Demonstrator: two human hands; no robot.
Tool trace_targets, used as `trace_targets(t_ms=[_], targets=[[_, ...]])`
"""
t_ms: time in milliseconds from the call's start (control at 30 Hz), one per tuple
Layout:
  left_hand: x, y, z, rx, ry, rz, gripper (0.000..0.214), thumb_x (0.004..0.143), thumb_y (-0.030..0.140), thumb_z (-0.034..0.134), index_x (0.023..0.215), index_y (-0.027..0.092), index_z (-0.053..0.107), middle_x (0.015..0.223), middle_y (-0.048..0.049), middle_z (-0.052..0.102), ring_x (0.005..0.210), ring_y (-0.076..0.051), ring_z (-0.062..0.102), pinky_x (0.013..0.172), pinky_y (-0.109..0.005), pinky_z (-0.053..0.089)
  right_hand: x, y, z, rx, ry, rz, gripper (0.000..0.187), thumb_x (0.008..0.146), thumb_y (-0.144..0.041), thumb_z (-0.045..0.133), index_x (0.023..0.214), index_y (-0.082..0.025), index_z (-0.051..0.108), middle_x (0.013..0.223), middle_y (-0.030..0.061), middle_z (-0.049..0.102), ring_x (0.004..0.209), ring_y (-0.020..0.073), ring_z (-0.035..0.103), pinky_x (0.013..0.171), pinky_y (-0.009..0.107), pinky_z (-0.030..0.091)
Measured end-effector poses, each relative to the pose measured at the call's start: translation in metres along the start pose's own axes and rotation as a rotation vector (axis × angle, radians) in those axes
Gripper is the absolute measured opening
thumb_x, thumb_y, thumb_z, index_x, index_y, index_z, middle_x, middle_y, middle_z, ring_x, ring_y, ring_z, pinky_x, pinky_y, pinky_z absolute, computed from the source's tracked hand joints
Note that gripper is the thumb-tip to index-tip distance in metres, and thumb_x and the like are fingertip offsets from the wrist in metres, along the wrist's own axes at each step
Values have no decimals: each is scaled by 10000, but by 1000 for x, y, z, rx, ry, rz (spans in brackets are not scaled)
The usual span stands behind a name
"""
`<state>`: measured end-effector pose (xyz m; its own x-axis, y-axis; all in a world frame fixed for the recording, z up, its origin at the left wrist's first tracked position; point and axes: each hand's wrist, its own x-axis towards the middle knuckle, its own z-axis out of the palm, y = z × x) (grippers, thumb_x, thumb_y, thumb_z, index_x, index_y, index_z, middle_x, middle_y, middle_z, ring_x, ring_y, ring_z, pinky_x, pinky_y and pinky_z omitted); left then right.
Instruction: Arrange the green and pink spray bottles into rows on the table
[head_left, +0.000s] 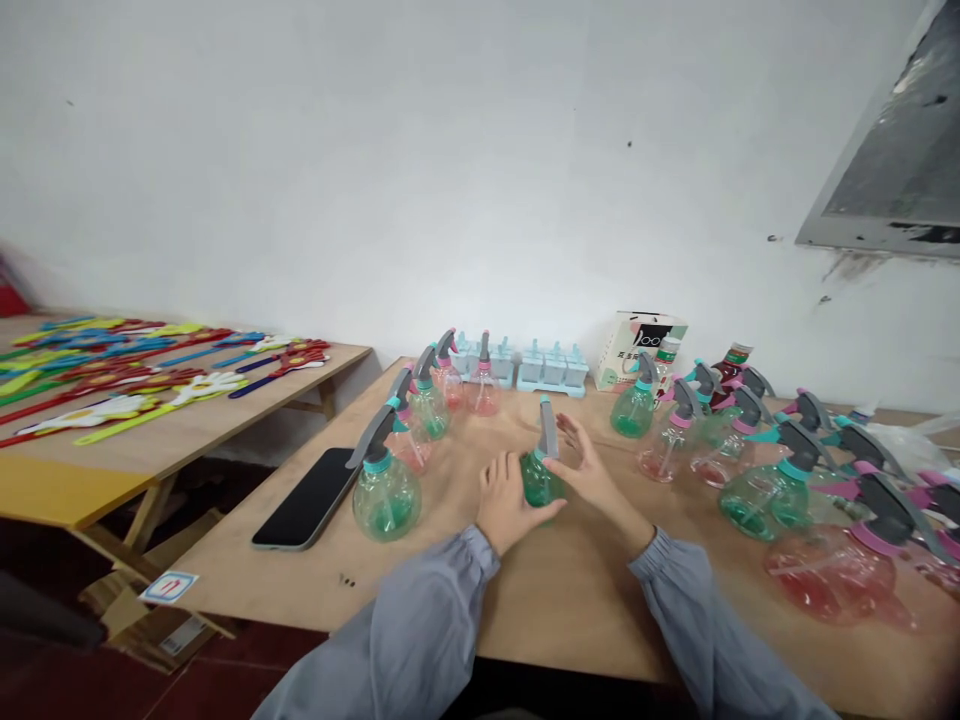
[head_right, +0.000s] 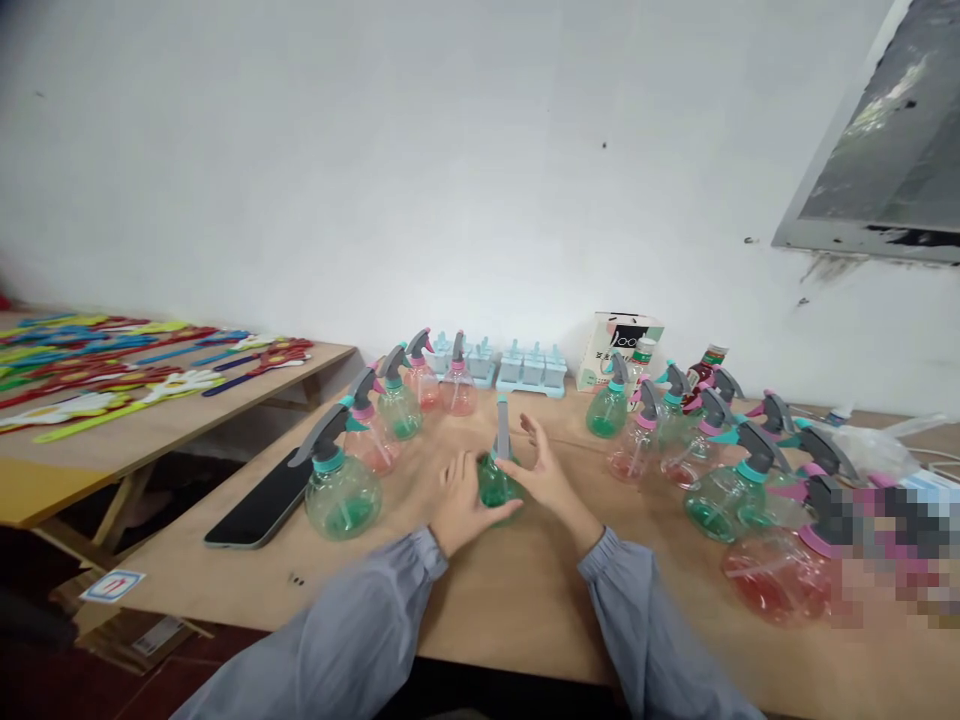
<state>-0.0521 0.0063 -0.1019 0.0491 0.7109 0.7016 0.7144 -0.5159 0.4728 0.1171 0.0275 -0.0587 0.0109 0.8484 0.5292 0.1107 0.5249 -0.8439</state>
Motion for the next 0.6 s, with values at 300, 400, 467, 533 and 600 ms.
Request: trace_targets(t_ms=[300, 400, 467, 533, 600], targets=[[13, 2, -51, -63, 479, 497, 584, 856, 667, 640, 1297, 287, 594, 1069, -76, 669, 952, -282, 647, 843, -439, 485, -8, -21, -8, 107, -27, 91, 622, 569, -521, 982, 1104, -273, 785, 1221, 91, 804, 1186, 340, 721, 1092, 513, 548], [21, -6, -93, 17, 815, 448, 416, 908, 495, 667, 1276, 321, 582, 1124, -50, 580, 1005, -247, 601, 904, -412, 494, -9, -27, -12, 222, -37, 195, 597, 549, -650, 938, 963, -251, 777, 1061, 105, 826, 958, 317, 762, 845, 441, 627], [20, -14, -118, 59, 1031, 305, 368, 915, 420, 673, 1249, 292, 584, 1178, -62, 522, 1094, -265, 571, 1024, -482, 479, -11, -31, -14, 292, -61, 251, 635, 520, -728, 905, 905, -242, 766, 969, 105, 822, 826, 294, 753, 698, 391, 615], [14, -26, -136, 89, 1096, 218, 429, 900, 441, 704, 1264, 265, 560, 1234, -79, 504, 1223, -311, 527, 1152, -590, 401, -15, -37, -16, 321, -65, 261, 639, 526, -753, 885, 887, -240, 762, 900, 92, 810, 722, 258, 722, 586, 342, 573], [5, -41, -144, 108, 992, 103, 534, 887, 480, 744, 1311, 242, 524, 1340, -112, 485, 1342, -349, 471, 1215, -642, 337, -19, -43, -17, 327, -20, 250, 584, 597, -741, 858, 884, -242, 761, 876, 79, 801, 669, 227, 693, 538, 314, 543]])
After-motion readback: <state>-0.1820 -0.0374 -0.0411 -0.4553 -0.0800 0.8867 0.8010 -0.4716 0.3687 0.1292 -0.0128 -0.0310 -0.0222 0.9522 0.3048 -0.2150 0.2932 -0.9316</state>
